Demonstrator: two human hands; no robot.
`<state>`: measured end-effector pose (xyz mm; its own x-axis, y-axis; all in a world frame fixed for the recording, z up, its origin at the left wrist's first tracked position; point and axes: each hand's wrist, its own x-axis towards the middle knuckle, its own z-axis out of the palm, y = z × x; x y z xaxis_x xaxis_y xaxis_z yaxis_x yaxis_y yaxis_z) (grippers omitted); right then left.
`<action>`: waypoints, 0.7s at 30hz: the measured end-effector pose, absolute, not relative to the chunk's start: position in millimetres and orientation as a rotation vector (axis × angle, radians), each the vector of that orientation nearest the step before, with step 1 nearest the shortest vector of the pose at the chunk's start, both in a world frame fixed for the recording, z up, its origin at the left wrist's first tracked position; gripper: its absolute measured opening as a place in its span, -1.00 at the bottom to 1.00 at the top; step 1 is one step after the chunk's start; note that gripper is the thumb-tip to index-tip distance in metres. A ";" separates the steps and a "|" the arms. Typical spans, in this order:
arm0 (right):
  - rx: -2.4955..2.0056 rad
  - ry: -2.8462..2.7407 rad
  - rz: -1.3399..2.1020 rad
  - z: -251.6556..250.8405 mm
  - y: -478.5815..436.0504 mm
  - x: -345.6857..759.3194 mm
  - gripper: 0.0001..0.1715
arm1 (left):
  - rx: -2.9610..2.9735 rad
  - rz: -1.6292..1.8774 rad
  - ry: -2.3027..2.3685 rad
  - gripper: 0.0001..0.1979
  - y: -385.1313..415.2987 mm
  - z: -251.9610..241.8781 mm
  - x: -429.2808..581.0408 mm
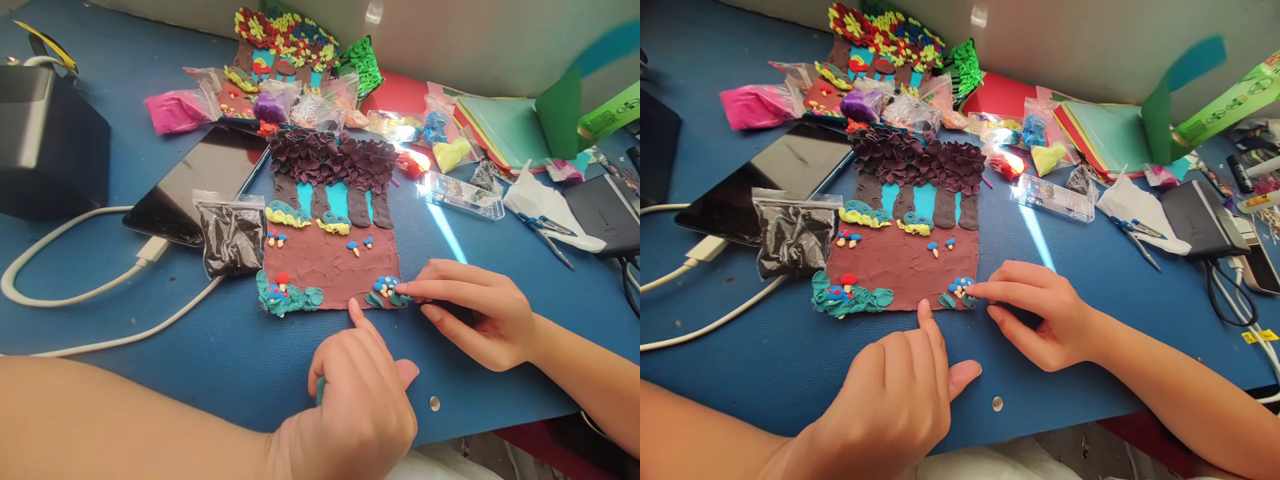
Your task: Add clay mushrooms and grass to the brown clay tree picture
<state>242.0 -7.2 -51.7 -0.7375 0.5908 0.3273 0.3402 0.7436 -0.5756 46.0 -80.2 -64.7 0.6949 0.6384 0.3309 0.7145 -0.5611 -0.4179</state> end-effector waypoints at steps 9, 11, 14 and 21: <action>-0.726 -2.403 0.687 -52.6 -7.2 240.8 -0.54 | -2.399 -0.169 -1.027 -0.48 -79.6 -64.4 45.7; -0.739 -2.423 0.663 -53.6 -7.3 240.7 -0.56 | -2.383 -0.182 -1.036 -0.47 -79.5 -65.2 45.9; -0.734 -2.462 0.608 -55.3 -6.5 241.5 -0.60 | -2.384 -0.168 -1.027 -0.45 -79.3 -65.0 45.5; -0.681 -2.508 0.482 -59.1 -2.1 242.8 -0.69 | -2.409 -0.107 -0.996 -0.49 -78.2 -60.8 43.6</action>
<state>242.8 -2.1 -59.1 -0.7537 0.5465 0.3652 0.3721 0.8127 -0.4483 43.6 -78.2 -60.8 0.7254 0.6357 0.2641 0.6771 -0.5900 -0.4398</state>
